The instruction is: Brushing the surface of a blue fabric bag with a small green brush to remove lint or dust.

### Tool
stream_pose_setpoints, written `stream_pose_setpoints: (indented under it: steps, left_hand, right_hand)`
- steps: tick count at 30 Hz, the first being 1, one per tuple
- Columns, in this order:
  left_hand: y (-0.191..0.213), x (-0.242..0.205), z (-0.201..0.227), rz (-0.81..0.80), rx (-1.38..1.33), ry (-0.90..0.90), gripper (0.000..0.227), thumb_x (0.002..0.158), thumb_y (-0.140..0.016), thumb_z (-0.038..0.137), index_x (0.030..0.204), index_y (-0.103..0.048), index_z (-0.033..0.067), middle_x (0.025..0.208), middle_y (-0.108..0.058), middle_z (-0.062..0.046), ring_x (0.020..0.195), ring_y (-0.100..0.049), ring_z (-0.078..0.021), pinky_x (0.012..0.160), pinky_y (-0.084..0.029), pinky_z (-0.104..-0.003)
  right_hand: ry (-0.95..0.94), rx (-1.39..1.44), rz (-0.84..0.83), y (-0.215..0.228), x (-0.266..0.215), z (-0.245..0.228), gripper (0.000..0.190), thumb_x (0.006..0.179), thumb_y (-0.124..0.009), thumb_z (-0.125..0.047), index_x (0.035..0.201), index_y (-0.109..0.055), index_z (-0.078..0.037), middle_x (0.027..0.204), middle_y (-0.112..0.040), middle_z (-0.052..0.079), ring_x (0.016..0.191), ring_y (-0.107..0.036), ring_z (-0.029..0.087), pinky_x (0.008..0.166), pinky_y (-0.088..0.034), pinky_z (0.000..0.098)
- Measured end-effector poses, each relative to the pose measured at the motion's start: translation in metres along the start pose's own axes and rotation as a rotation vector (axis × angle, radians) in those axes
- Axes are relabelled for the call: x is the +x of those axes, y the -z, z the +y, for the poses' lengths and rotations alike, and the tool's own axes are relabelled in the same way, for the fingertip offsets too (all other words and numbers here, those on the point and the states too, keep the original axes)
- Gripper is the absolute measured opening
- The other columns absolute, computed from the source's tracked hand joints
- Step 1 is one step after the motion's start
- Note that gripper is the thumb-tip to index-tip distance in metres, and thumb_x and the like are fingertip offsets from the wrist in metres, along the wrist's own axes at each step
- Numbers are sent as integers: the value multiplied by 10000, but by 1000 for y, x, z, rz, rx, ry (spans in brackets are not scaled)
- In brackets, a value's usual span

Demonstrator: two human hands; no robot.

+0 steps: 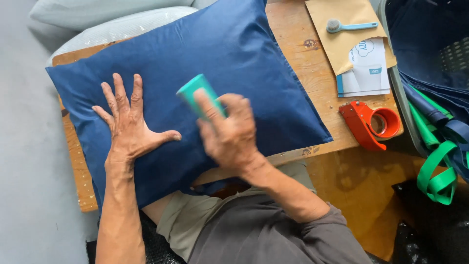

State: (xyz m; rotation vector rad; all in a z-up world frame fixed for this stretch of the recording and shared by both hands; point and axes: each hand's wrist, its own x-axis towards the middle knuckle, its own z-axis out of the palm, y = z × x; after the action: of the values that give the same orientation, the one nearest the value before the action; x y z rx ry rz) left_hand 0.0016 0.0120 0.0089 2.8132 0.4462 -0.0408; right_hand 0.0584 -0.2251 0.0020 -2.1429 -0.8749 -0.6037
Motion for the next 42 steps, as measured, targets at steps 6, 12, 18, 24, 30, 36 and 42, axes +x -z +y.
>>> stream_pose_setpoints:
  steps: [6, 12, 18, 24, 30, 36, 42]
  left_hand:
    - [-1, -5, -6, 32, -26, -32, 1515, 522, -800, 810, 1656, 68, 307, 1709, 187, -121, 1549, 188, -469, 1114, 55, -830]
    - [-6, -2, -6, 31, -27, -26, 1600, 410, -779, 848, 1653, 81, 322, 1708, 191, -124, 1536, 220, -446, 1125, 88, -811]
    - [-7, -2, -4, -8, -6, 16, 1589, 406, -747, 845, 1650, 100, 334, 1699, 231, -82, 1533, 251, -410, 1153, 101, -776]
    - [-7, -1, -3, 6, 3, 11, 1601, 396, -780, 814, 1652, 89, 333, 1703, 212, -93, 1541, 225, -421, 1148, 70, -796]
    - [-7, -4, -2, 16, -1, 5, 1586, 411, -780, 811, 1654, 85, 340, 1703, 223, -69, 1546, 228, -417, 1149, 68, -797]
    - [-6, -4, -1, -9, -7, 21, 1584, 418, -772, 807, 1648, 114, 348, 1694, 256, -58, 1541, 256, -401, 1148, 88, -793]
    - [-9, -5, -5, 24, -18, -18, 1583, 409, -731, 846, 1658, 88, 321, 1699, 237, -72, 1538, 242, -435, 1128, 79, -816]
  right_hand:
    - [161, -141, -51, -39, -19, -28, 405, 1046, -559, -185, 1446, -582, -249, 1073, -581, 113, 832, -539, 312, 692, -410, 466]
    - [-11, -353, 4, -3, -11, 42, 462, 1056, -644, -257, 1499, -524, -308, 1091, -609, 89, 820, -528, 295, 694, -364, 456]
    - [-245, -331, 45, 2, -22, 94, 612, 953, -782, -304, 1495, -512, -386, 1135, -581, 51, 929, -560, 294, 746, -407, 466]
    - [-380, -269, 52, -1, -21, 121, 572, 926, -770, -304, 1456, -565, -368, 1109, -554, 57, 1003, -580, 293, 786, -457, 488]
    - [-588, -166, 22, -11, -30, 191, 514, 892, -738, -294, 1395, -641, -342, 1001, -537, 83, 986, -576, 300, 848, -490, 514]
    - [-780, 75, -239, 0, -23, 227, 517, 855, -614, -325, 1367, -659, -270, 1234, -734, 85, 1099, -603, 263, 973, -483, 374]
    - [-455, -226, 247, 12, -8, 191, 592, 946, -791, -208, 1483, -543, -212, 988, -497, 115, 943, -523, 292, 917, -510, 466]
